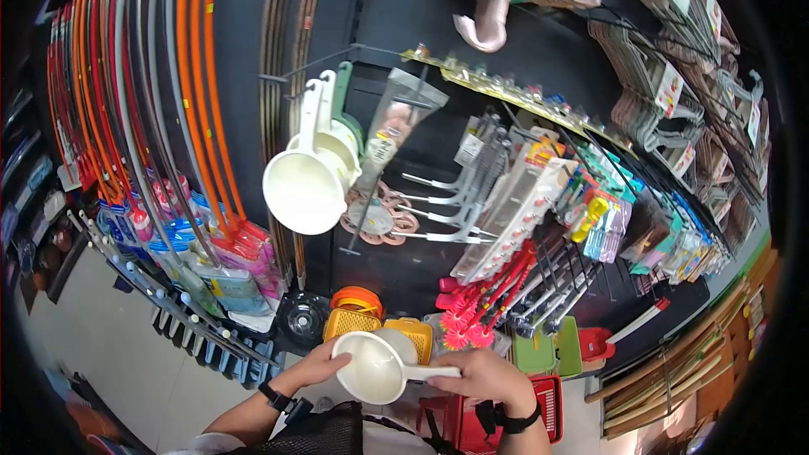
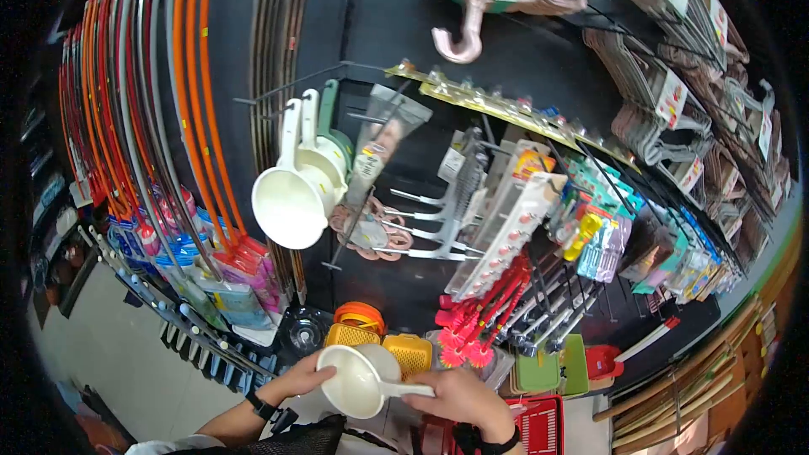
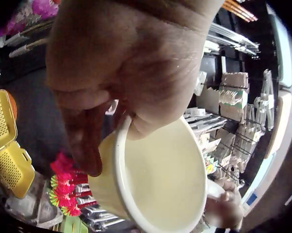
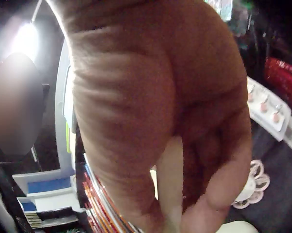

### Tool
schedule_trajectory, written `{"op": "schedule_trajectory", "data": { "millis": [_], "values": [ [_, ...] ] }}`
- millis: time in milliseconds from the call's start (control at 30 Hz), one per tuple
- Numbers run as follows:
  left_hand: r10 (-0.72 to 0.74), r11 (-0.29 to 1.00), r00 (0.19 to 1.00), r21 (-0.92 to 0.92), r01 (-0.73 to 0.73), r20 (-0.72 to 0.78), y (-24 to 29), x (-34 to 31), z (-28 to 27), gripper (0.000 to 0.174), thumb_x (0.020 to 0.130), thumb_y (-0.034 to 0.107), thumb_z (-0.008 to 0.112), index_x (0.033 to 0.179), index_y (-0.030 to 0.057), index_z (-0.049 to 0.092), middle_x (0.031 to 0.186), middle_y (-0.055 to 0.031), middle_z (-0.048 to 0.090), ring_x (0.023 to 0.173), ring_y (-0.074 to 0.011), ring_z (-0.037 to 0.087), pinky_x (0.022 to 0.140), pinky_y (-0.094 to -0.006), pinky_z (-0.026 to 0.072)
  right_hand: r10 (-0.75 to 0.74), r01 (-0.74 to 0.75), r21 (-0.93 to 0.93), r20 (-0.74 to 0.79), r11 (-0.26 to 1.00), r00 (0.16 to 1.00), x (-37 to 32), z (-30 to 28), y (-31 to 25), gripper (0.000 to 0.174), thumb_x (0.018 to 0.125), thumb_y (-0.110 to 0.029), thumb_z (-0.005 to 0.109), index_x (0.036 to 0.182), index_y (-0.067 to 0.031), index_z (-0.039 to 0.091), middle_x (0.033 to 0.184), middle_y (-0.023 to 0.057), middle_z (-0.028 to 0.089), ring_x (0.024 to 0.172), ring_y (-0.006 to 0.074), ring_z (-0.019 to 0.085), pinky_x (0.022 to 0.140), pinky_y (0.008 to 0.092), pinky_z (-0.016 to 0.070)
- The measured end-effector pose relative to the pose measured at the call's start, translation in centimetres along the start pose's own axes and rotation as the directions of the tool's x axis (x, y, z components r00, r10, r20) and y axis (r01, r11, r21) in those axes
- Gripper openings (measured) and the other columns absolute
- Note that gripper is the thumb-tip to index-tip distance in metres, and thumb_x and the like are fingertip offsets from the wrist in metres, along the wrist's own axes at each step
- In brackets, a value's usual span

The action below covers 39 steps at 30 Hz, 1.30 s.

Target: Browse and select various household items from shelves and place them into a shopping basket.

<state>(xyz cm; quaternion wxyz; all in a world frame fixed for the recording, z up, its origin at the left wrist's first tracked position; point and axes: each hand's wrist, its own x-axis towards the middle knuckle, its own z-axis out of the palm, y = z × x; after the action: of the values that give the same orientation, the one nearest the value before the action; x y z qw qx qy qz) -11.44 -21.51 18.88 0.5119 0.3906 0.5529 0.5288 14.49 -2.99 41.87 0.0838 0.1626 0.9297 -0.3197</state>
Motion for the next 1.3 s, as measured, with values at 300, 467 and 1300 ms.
{"op": "schedule_trajectory", "data": {
  "millis": [300, 467, 1300],
  "values": [
    [0.274, 0.929, 0.810, -0.076, -0.363, -0.519, 3.2, -9.0, -6.4, 0.061, 0.097, 0.003, 0.058, 0.152, 0.0009, 0.033, 0.142, -0.0126, 0.053, 0.130, -0.0197, 0.053, 0.110, -0.0353, 0.0435, -0.126, 0.360, 0.459, -0.465, 0.812, 0.876, 12.1, 2.9, -11.8, 0.034, 0.094, -0.008, 0.076, 0.124, 0.0020, 0.063, 0.100, 0.0013, 0.071, 0.089, 0.0052, 0.067, 0.077, 0.0219, 0.0548],
    [0.213, 0.875, 0.825, -0.273, -0.399, -0.524, 8.4, -11.0, -8.0, 0.065, 0.099, 0.002, 0.054, 0.156, 0.0029, 0.024, 0.147, -0.0142, 0.048, 0.133, -0.0232, 0.053, 0.103, -0.0365, 0.0535, -0.246, 0.522, 0.324, -0.612, 0.789, 0.752, 16.2, 2.7, -17.9, 0.027, 0.096, -0.025, 0.076, 0.099, 0.0012, 0.070, 0.073, 0.0019, 0.069, 0.066, 0.0043, 0.060, 0.061, 0.0257, 0.0503],
    [0.326, 0.849, 0.812, -0.227, -0.477, -0.484, 16.1, -4.4, -15.8, 0.053, 0.107, 0.014, 0.051, 0.154, 0.0065, 0.029, 0.139, -0.0149, 0.055, 0.114, -0.0235, 0.068, 0.079, -0.0351, 0.0654, -0.344, 0.512, 0.095, -0.634, 0.854, 0.693, 29.3, -6.6, -22.7, 0.039, 0.101, -0.032, 0.068, 0.089, 0.0048, 0.068, 0.069, 0.0088, 0.070, 0.064, 0.0134, 0.071, 0.057, 0.0300, 0.0514]
  ]
}}
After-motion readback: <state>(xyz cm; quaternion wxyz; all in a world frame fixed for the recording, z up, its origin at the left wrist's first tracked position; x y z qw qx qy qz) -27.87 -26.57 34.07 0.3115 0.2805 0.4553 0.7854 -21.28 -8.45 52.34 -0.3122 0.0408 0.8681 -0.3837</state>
